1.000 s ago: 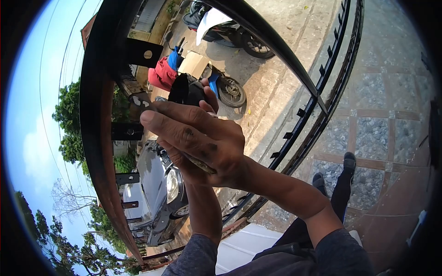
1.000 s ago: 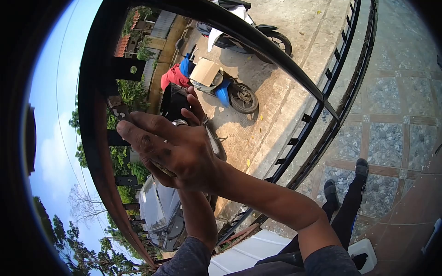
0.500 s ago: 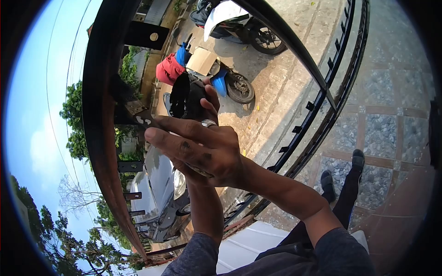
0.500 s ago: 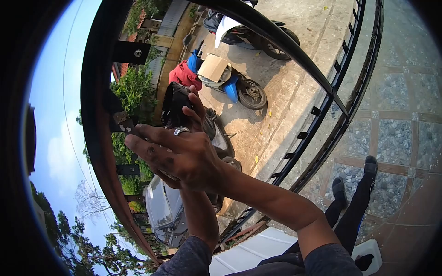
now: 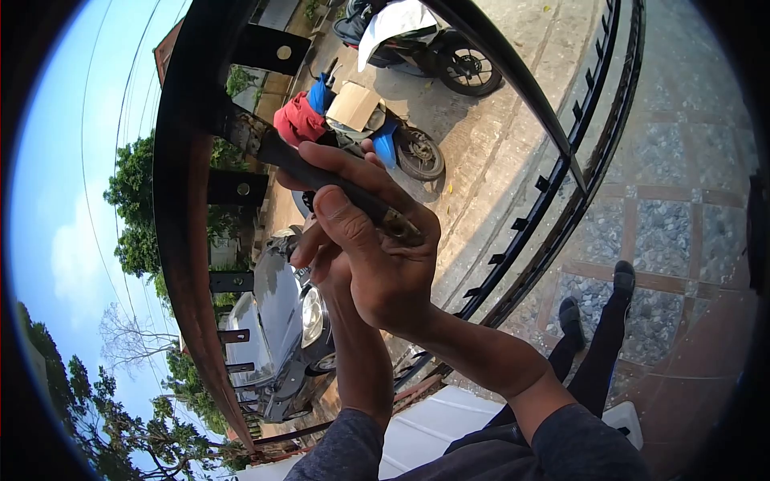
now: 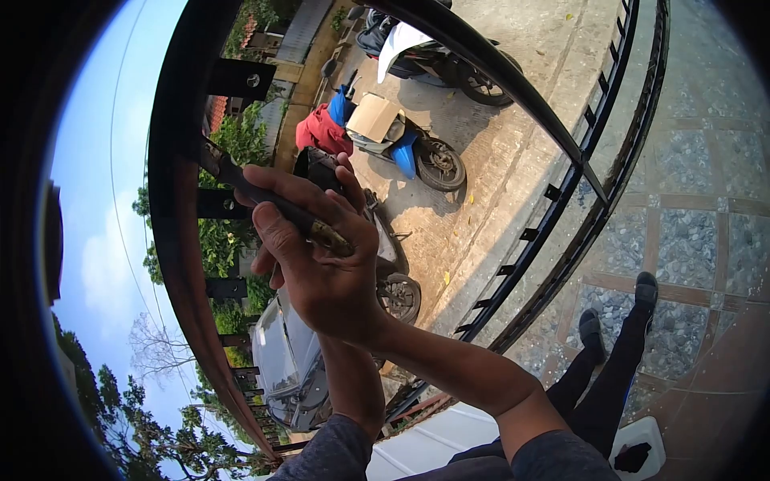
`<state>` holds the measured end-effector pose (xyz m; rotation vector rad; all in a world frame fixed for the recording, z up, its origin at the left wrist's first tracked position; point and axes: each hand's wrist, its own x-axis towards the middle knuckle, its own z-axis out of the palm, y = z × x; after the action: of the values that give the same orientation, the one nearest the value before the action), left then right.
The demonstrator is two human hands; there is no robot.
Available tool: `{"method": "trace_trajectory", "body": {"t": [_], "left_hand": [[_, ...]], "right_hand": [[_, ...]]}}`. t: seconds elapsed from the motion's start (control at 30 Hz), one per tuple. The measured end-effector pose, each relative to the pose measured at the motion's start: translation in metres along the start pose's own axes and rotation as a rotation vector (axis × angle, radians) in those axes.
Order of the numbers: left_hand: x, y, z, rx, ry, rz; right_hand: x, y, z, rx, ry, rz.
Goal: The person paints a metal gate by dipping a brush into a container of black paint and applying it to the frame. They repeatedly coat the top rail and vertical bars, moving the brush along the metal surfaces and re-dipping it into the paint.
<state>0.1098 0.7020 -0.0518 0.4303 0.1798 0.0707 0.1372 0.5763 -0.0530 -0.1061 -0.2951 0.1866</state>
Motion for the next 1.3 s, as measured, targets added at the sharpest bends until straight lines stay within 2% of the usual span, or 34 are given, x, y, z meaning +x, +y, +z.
{"method": "trace_trajectory", "body": {"t": [0.03, 0.17, 0.27, 0.33, 0.4, 0.53, 0.63, 0.77, 0.9, 1.0, 1.03, 1.17, 1.27, 1.3], "left_hand": [[0.0, -0.001, 0.002, -0.006, -0.004, -0.005], [-0.001, -0.005, 0.002, -0.005, -0.02, -0.002], [0.001, -0.003, -0.003, 0.013, -0.054, -0.005], [0.002, -0.002, -0.003, 0.018, -0.078, -0.01], [0.004, -0.005, 0.004, 0.018, -0.049, -0.004], [0.007, -0.012, 0.018, 0.056, 0.106, 0.018], [0.006, -0.012, 0.011, -0.088, 0.038, -0.021], [0.0, -0.005, 0.001, -0.097, 0.035, -0.017], [-0.004, -0.002, -0.001, -0.069, 0.055, -0.002], [-0.002, -0.004, -0.003, -0.068, 0.062, -0.001], [-0.001, -0.004, -0.002, -0.064, 0.059, 0.001], [0.0, -0.002, -0.003, -0.062, 0.056, -0.008], [-0.002, 0.001, -0.006, -0.069, 0.062, -0.015], [-0.003, 0.001, -0.005, -0.072, 0.058, -0.015]], "right_hand": [[-0.006, -0.002, -0.001, -0.014, -0.011, 0.047], [-0.011, 0.0, -0.021, -0.132, -0.089, -0.04], [0.009, -0.018, -0.031, -0.109, -0.164, 0.062], [0.035, -0.02, -0.035, -0.163, -0.192, -0.077], [0.056, -0.025, -0.041, -0.203, -0.208, -0.078], [0.064, -0.024, -0.045, -0.304, -0.115, -0.285], [0.055, -0.007, -0.034, -0.251, -0.009, -0.362], [0.03, 0.01, -0.008, -0.211, -0.001, -0.253], [0.013, 0.002, -0.015, -0.25, -0.072, -0.196], [0.034, -0.015, -0.014, -0.101, 0.174, -0.171], [0.044, -0.016, -0.01, -0.076, 0.189, -0.174], [0.039, 0.008, 0.002, -0.028, 0.169, -0.125], [0.021, 0.004, -0.005, -0.062, 0.137, -0.076], [0.02, 0.004, -0.009, -0.045, 0.102, -0.126]]}}
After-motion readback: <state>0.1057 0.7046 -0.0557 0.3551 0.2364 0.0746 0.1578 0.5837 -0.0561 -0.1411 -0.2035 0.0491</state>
